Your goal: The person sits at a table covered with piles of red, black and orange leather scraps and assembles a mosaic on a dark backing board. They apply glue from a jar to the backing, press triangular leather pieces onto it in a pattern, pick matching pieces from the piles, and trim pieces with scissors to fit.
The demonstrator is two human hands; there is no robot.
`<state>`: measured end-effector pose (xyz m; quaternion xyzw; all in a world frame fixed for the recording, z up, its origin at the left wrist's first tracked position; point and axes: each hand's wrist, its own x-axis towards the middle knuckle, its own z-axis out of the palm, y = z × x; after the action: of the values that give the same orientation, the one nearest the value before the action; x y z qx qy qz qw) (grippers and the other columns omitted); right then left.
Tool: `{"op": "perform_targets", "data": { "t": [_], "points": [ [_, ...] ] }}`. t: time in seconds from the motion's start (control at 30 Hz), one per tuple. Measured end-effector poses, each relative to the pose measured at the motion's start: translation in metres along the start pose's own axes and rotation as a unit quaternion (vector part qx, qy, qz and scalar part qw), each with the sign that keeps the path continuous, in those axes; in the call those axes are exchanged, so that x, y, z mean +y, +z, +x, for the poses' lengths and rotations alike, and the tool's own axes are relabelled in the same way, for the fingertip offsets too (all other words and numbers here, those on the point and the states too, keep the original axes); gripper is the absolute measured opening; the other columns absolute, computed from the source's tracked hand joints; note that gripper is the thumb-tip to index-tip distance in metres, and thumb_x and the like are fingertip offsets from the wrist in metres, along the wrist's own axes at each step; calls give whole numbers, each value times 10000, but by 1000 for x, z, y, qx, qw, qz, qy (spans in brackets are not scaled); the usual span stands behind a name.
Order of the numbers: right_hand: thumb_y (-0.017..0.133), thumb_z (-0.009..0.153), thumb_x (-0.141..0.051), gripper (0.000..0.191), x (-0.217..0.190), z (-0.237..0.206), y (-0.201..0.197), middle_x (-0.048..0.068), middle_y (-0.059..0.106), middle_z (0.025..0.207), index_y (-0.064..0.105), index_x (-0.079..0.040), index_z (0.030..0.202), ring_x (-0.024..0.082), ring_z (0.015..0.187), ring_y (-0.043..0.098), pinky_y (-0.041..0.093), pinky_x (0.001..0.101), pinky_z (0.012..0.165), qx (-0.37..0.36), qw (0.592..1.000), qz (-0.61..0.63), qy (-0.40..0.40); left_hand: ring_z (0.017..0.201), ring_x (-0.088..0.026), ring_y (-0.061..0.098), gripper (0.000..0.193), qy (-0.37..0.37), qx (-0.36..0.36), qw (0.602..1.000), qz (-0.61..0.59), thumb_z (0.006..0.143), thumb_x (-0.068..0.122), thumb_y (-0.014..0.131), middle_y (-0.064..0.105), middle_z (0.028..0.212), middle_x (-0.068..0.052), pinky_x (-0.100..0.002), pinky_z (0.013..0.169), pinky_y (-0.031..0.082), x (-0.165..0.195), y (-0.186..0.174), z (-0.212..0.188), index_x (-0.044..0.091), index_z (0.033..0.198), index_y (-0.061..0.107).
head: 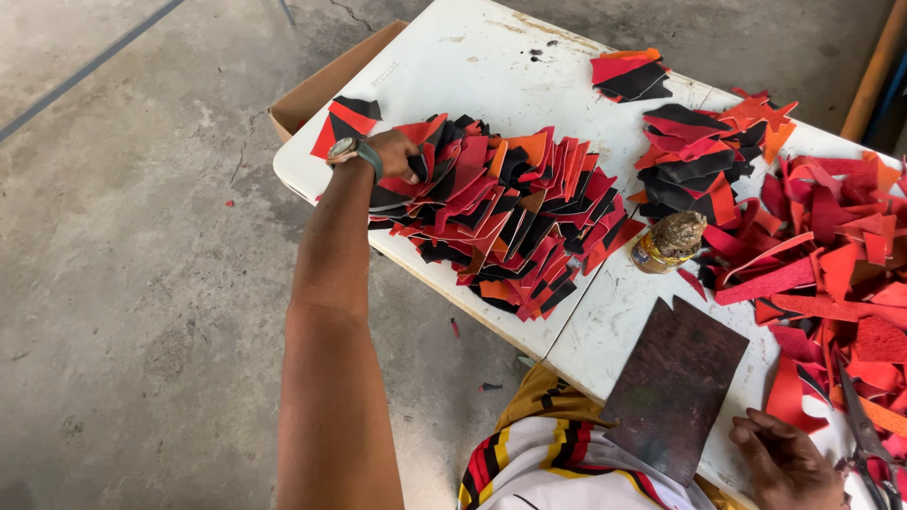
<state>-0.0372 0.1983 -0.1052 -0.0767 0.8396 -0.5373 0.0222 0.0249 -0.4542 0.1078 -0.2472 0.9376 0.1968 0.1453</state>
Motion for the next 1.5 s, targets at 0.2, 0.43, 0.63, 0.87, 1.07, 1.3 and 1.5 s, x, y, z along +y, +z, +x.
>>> {"op": "perform_targets", "data": {
  "t": [0.2,0.43,0.63,0.87,1.07,1.3,1.5],
  "points": [
    [752,954,-16,244,0,-2,1,173,743,1023,672,135,1129,164,988,706,558,293,928,-9,999,30,-38,1273,-318,568,787,10,176,984,-18,615,282,976,637,1333,-110,-474,1051,451,-1,3,-13,158,1312,632],
    [737,951,-32,265,-8,-2,4,158,746,1043,665,119,1158,151,1000,701,545,291,949,-29,997,60,-37,1167,-299,659,748,33,219,969,-113,632,235,951,684,1262,-165,-429,984,528,-7,3,-19,151,1316,662],
    [716,924,-63,282,-19,-9,-8,94,748,1077,678,54,1178,113,970,677,533,252,873,-46,995,87,10,957,-260,730,371,215,403,882,-115,827,150,899,760,1074,-143,-384,827,567,45,-16,-3,61,1152,744],
    [717,901,-38,271,-35,-14,-7,83,765,1042,679,37,1159,104,940,683,538,256,831,-48,992,85,79,935,-278,715,339,415,259,868,-88,812,215,870,726,1020,-113,-411,813,565,230,32,85,73,1078,715],
    [712,879,-22,300,-25,-18,-8,90,763,1050,688,36,1172,106,955,705,559,260,843,-54,986,140,77,998,-411,648,526,428,88,863,253,715,229,891,600,1190,-183,-480,856,551,316,84,128,117,1161,636],
    [757,818,-3,335,-5,-20,2,84,805,1027,718,20,1150,115,928,739,578,269,822,-43,983,146,103,1014,-375,685,124,454,111,824,319,914,90,650,654,1109,-157,-476,850,575,328,101,153,93,1030,693],
    [743,823,-18,324,-13,-15,2,83,799,1047,724,22,1144,123,926,734,584,283,816,-55,980,140,132,874,-373,663,48,482,214,849,15,908,90,624,654,919,-163,-475,783,534,320,83,152,43,912,631]
  ]
}}
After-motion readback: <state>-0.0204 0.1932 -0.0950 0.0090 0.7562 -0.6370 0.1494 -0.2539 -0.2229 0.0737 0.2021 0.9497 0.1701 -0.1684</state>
